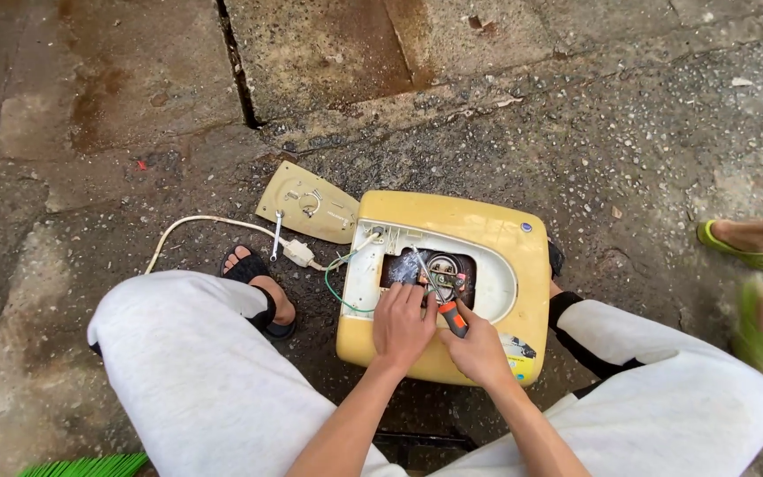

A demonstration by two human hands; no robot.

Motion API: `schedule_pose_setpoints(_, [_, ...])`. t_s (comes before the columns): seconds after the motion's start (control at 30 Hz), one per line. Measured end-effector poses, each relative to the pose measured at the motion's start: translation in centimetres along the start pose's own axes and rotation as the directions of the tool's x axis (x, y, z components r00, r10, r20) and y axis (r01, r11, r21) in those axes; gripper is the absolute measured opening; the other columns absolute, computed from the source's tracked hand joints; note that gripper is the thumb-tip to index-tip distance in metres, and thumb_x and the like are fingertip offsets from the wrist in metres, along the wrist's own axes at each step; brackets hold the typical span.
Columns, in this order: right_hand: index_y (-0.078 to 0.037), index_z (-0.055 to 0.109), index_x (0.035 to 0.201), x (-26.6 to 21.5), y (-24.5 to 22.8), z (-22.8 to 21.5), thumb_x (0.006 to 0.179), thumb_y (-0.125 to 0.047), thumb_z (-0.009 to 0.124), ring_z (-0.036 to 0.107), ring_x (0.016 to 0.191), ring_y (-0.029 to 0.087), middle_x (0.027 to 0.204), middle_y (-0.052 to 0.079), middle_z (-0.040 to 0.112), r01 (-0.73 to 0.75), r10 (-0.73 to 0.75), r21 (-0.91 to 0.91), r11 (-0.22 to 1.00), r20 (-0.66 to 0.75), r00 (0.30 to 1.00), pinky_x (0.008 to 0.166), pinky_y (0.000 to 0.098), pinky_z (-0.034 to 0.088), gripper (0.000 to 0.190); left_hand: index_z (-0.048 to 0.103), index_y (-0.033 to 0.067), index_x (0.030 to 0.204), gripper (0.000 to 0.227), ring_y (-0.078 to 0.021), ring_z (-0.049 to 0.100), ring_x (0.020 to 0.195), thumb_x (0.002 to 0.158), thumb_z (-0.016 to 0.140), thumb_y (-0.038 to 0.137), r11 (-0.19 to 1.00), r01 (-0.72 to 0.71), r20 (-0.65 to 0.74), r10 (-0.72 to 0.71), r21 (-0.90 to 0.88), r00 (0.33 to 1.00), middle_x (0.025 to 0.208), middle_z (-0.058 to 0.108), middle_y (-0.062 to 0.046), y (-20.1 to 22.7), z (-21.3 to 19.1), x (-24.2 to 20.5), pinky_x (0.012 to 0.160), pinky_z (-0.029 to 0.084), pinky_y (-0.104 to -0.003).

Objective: Removing internal components and screws from a small appliance using a screwdriver.

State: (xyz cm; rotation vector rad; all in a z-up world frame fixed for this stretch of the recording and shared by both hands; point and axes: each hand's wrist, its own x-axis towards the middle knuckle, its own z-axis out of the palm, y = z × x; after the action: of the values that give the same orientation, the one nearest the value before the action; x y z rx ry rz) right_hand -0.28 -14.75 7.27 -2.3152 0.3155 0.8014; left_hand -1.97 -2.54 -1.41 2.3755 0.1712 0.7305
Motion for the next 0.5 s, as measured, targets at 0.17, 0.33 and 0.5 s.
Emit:
schedule_pose_setpoints(0.17, [-0.001,0.032,0.162,-2.8,-2.9,-0.3,0.079,-0.019,0.063,0.070,0.091,0.032,0.091,0.026,0.071,0.003,-0.001,-0.084,0.996,0.023,1.000,0.075,0.0437,0.049,0.090,0.057,0.0106,0.076,0.018,-0.0278,0.058,0.074,0.087,0.070,0.016,1.000,0.003,-0.019,-0.003,-0.012,1.000,0.069,0.050,-0.005,-0.2,0.0,-0.2,0.064,0.047,-0.039])
schedule_pose_setpoints(0.33, [0.001,0.028,0.163,-1.5,-1.9,0.0,0.079,-0.016,0.061,0.070,0.098,0.034,0.102,0.030,0.071,0.024,-0.024,0.000,1.000,0.043,0.999,0.081,0.0448,0.051,0.092,0.057,0.0094,0.081,0.016,-0.0292,0.057,0.077,0.092,0.065,0.018,1.000,-0.003,-0.029,0.003,0.019,1.000,0.074,0.050,-0.006,0.0,-0.1,-0.1,0.066,0.045,-0.040])
schedule_pose_setpoints(0.5, [-0.002,0.029,0.163,-1.6,-1.3,0.2,0.077,-0.018,0.064,0.070,0.108,0.036,0.112,0.029,0.071,0.026,-0.026,0.013,1.000,0.035,0.999,0.087,0.0448,0.052,0.095,0.060,0.0086,0.086,0.011,-0.0279,0.056,0.076,0.092,0.064,0.017,1.000,-0.014,-0.034,0.015,0.017,0.999,0.074,0.050,-0.005,-0.1,0.0,-0.1,0.066,0.044,-0.039])
